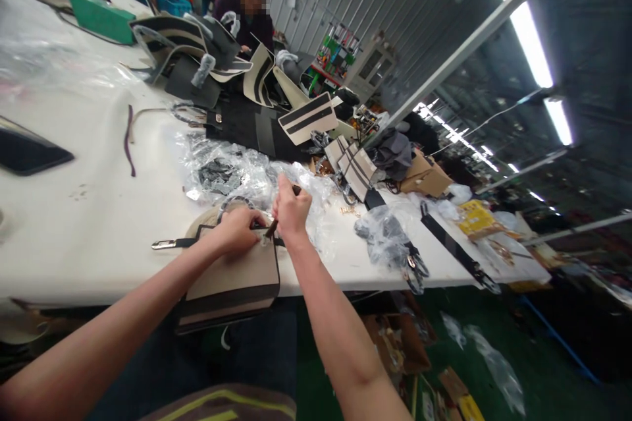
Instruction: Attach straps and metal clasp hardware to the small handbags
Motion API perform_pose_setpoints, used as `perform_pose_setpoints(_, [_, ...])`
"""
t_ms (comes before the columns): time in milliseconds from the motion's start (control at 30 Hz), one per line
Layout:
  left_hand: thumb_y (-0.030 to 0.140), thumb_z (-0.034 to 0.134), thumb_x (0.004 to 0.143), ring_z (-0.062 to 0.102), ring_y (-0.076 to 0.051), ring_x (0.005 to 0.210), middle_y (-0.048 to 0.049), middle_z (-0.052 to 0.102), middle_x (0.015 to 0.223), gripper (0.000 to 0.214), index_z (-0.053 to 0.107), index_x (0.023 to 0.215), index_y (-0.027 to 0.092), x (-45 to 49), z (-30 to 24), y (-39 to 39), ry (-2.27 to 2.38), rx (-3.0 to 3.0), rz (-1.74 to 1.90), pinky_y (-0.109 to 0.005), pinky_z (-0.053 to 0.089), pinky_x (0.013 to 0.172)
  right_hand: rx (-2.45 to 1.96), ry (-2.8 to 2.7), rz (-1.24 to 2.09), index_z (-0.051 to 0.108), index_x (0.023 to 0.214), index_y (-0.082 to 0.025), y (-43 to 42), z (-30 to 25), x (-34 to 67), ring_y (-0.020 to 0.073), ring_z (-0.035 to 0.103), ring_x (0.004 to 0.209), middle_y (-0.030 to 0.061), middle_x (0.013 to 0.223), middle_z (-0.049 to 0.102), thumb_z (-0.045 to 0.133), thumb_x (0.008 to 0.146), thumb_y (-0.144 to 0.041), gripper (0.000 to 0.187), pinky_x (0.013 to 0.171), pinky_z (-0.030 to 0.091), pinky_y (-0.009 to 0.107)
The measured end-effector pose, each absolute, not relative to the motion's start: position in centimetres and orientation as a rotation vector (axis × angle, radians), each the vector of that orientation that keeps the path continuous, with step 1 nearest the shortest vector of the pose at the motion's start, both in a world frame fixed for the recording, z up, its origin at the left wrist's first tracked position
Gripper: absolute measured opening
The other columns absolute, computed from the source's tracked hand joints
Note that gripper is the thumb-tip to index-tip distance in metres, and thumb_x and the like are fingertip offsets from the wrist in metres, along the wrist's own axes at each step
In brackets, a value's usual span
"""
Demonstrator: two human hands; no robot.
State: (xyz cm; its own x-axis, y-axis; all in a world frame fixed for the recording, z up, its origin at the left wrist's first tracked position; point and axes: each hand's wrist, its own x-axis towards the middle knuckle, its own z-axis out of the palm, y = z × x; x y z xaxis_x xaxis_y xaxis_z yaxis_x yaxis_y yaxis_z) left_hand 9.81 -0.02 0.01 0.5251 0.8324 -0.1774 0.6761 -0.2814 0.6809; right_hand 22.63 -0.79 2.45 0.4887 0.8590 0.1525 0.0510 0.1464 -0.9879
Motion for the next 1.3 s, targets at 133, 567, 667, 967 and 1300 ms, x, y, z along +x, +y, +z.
perform_pose_setpoints(133, [0.016, 0.076, 0.083, 0.075, -0.036, 0.115, -0.0097, 0.083, 0.116, 0.040, 0.087, 0.120, 0.027, 9.8, -0.4, 0.0, 1.234, 2.067, 0.294, -0.051, 0.051, 0.116, -1.351, -0.808, 0.824, 0.036, 0.062, -0.027, 2.4, 2.6, 22.7, 0.0074, 0.029, 0.036, -0.0104, 0.046, 0.033, 0.080, 0.094, -0.050, 0.059, 0.033, 0.020, 0.023])
perform_pose_setpoints(567, [0.013, 0.076, 0.079, 0.073, -0.035, 0.110, -0.0105, 0.082, 0.111, 0.037, 0.088, 0.112, 0.025, 10.3, -0.6, 0.5, 1.229, 2.018, 0.289, -0.051, 0.050, 0.113, -1.438, -0.844, 0.923, 0.037, 0.065, -0.027, 3.9, 2.1, 22.3, 0.0058, 0.028, 0.036, -0.0113, 0.046, 0.032, 0.080, 0.098, -0.044, 0.057, 0.032, 0.019, 0.020])
perform_pose_setpoints(667, [0.012, 0.075, 0.079, 0.073, -0.036, 0.111, -0.0097, 0.082, 0.111, 0.038, 0.087, 0.112, 0.025, 10.3, -0.6, 0.5, 1.225, 2.020, 0.279, -0.051, 0.049, 0.114, -1.458, -0.881, 0.932, 0.037, 0.065, -0.027, 4.0, 1.8, 22.4, 0.0059, 0.028, 0.036, -0.0110, 0.047, 0.033, 0.082, 0.097, -0.047, 0.059, 0.033, 0.019, 0.021])
perform_pose_setpoints(967, [0.014, 0.077, 0.080, 0.072, -0.038, 0.120, -0.0130, 0.080, 0.117, 0.032, 0.086, 0.110, 0.024, 10.5, -0.2, 0.8, 1.235, 2.032, 0.188, -0.050, 0.050, 0.112, -1.406, -1.110, 0.504, 0.039, 0.063, -0.027, -4.0, 0.7, 21.9, 0.0125, 0.044, 0.048, -0.0040, 0.051, 0.043, 0.072, 0.100, -0.065, 0.062, 0.043, 0.035, 0.027])
perform_pose_setpoints(1300, [0.014, 0.073, 0.084, 0.071, -0.037, 0.120, -0.0140, 0.078, 0.119, 0.032, 0.086, 0.112, 0.023, 9.9, -0.3, -0.1, 1.220, 2.053, 0.270, -0.049, 0.050, 0.111, -1.285, -1.142, 0.482, 0.044, 0.061, -0.026, -5.0, 1.1, 21.4, 0.0118, 0.041, 0.045, -0.0047, 0.051, 0.042, 0.067, 0.106, -0.059, 0.061, 0.048, 0.035, 0.029])
